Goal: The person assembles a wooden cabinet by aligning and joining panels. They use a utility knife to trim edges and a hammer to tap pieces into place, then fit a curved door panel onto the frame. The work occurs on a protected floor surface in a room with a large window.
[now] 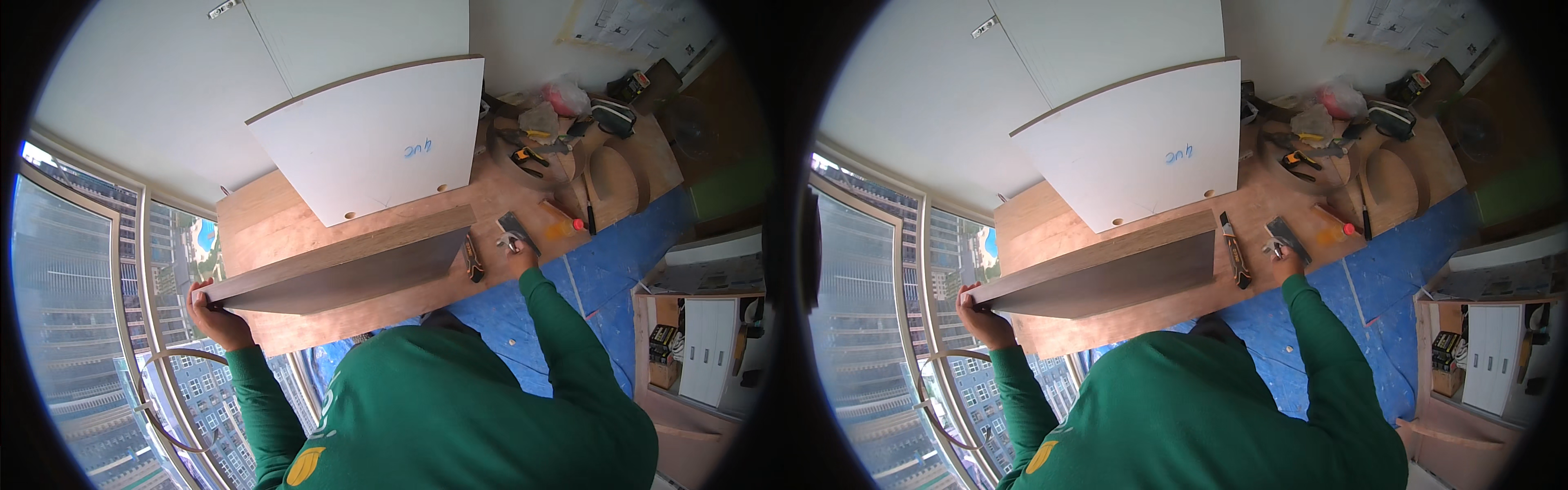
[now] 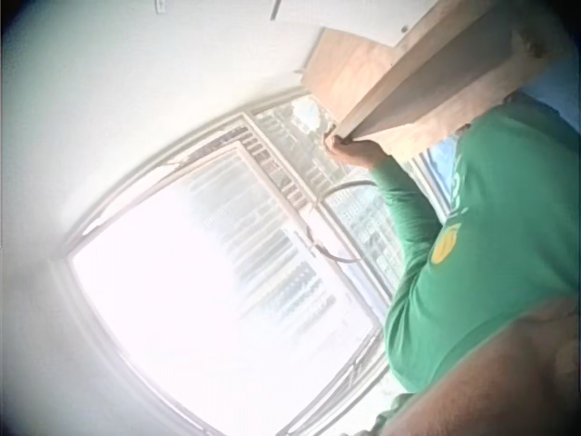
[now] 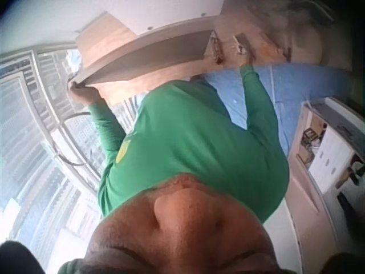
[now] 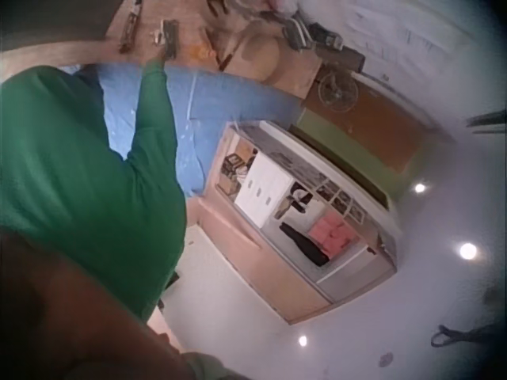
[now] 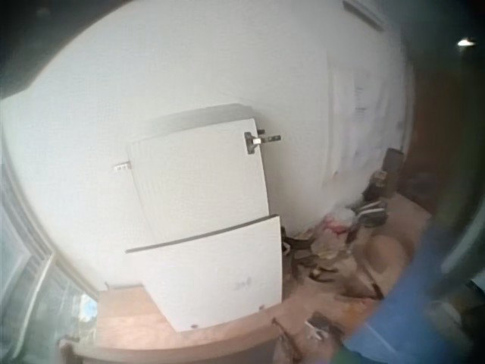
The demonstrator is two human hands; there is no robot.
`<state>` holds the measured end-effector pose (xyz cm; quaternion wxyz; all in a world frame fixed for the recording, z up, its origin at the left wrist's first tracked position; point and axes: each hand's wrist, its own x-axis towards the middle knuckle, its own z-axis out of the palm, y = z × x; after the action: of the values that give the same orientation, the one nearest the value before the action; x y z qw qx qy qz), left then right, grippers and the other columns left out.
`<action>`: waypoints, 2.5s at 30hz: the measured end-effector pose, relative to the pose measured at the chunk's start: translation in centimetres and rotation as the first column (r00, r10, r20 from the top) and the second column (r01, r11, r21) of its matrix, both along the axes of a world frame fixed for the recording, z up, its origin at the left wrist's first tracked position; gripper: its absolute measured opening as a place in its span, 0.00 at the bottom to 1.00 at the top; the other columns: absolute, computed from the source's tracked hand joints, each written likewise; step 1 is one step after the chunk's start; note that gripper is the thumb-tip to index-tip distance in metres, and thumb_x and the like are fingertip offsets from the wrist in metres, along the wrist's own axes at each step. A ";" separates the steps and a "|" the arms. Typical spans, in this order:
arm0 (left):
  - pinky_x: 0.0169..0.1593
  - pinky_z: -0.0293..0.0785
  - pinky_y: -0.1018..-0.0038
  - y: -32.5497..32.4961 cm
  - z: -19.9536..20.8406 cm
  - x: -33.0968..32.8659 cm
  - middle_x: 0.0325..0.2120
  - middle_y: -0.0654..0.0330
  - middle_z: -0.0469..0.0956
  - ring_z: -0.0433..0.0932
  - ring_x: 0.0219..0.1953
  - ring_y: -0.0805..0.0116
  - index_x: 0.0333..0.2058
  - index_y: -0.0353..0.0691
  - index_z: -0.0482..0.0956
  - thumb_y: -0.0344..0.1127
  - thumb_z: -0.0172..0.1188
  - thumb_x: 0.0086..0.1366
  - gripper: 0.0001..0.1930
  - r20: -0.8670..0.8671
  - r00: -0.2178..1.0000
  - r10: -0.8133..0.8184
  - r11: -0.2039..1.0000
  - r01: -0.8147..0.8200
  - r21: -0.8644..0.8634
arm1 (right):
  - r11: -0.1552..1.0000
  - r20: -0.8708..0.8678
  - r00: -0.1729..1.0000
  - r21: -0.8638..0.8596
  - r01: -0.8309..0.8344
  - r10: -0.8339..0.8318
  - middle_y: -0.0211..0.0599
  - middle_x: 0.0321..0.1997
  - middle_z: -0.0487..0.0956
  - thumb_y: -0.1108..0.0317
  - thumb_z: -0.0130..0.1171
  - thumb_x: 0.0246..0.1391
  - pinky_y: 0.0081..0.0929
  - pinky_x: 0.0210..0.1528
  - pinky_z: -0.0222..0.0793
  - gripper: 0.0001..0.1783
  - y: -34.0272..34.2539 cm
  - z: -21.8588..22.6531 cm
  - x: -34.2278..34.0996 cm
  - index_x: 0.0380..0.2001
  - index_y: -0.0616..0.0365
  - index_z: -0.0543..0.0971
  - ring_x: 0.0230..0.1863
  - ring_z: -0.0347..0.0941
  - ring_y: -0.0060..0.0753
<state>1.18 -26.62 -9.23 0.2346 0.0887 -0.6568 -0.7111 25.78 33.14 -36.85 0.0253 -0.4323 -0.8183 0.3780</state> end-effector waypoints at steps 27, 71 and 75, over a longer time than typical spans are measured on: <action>0.60 0.67 0.63 -3.0 2.5 1.7 0.38 0.61 0.74 0.76 0.50 0.59 0.39 0.43 0.74 0.34 0.59 0.58 0.11 0.030 0.936 -0.352 0.883 0.321 0.342 | 0.951 0.167 0.967 0.210 -0.227 0.194 0.58 0.57 0.81 0.78 0.52 0.59 0.43 0.64 0.70 0.21 16.9 -12.3 -19.6 0.55 0.67 0.78 0.60 0.77 0.57; 0.41 0.83 0.72 -18.0 8.0 9.6 0.39 0.48 0.83 0.85 0.36 0.66 0.50 0.25 0.76 0.55 0.72 0.65 0.34 0.468 0.844 -0.262 0.912 0.376 -0.167 | 0.653 -0.619 0.667 -0.309 -0.691 0.414 0.48 0.55 0.81 0.61 0.71 0.58 0.35 0.63 0.70 0.32 -27.8 37.2 -9.7 0.59 0.70 0.73 0.57 0.77 0.37; 0.42 0.83 0.69 -20.5 8.0 10.9 0.41 0.45 0.83 0.85 0.38 0.62 0.52 0.21 0.74 0.58 0.71 0.64 0.39 0.578 0.788 -0.209 0.884 0.405 -0.232 | 0.629 -0.528 0.736 -0.413 -0.659 0.424 0.49 0.56 0.81 0.60 0.70 0.60 0.35 0.62 0.71 0.32 -30.6 38.0 -7.7 0.59 0.70 0.73 0.58 0.77 0.37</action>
<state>12.12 -47.13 -1.18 -0.0680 0.1321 -0.8150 -0.5601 18.05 2.54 1.18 -0.0657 -0.0638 -0.7349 0.6720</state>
